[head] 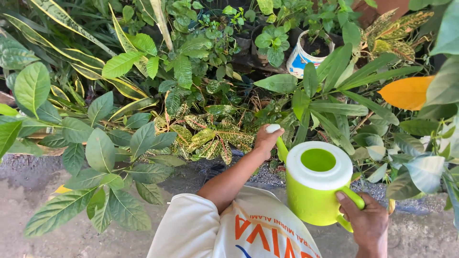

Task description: Watering several different types of plants in an outdoor garden using a plastic watering can.

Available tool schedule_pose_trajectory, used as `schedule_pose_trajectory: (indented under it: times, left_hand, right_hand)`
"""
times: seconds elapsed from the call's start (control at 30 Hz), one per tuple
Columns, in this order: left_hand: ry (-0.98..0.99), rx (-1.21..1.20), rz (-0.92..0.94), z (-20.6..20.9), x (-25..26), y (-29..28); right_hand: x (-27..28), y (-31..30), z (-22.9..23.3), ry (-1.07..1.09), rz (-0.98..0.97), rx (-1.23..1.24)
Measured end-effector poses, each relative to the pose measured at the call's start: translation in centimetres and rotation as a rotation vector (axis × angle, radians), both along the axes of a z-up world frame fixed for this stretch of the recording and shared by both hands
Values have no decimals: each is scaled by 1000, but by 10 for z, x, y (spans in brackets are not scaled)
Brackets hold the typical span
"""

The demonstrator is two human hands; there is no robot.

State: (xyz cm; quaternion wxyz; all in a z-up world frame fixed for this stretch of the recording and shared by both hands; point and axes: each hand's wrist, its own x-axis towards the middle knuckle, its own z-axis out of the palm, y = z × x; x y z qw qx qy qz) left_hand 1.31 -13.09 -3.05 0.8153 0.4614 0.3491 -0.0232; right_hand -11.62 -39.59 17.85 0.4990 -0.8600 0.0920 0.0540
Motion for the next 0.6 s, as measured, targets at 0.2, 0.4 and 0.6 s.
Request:
schedule_pose_trajectory:
  times: [0.2, 0.4, 0.6]
  left_hand:
    - [27, -16, -36, 13, -9, 3]
    - [7, -61, 26, -12, -4, 5]
    - [-65, -95, 136, -52, 8, 19]
  right_hand:
    - [-3, -1, 3, -27, 19, -33]
    - [4, 11, 8, -5, 42, -54]
    - [19, 44, 20, -7, 121, -158]
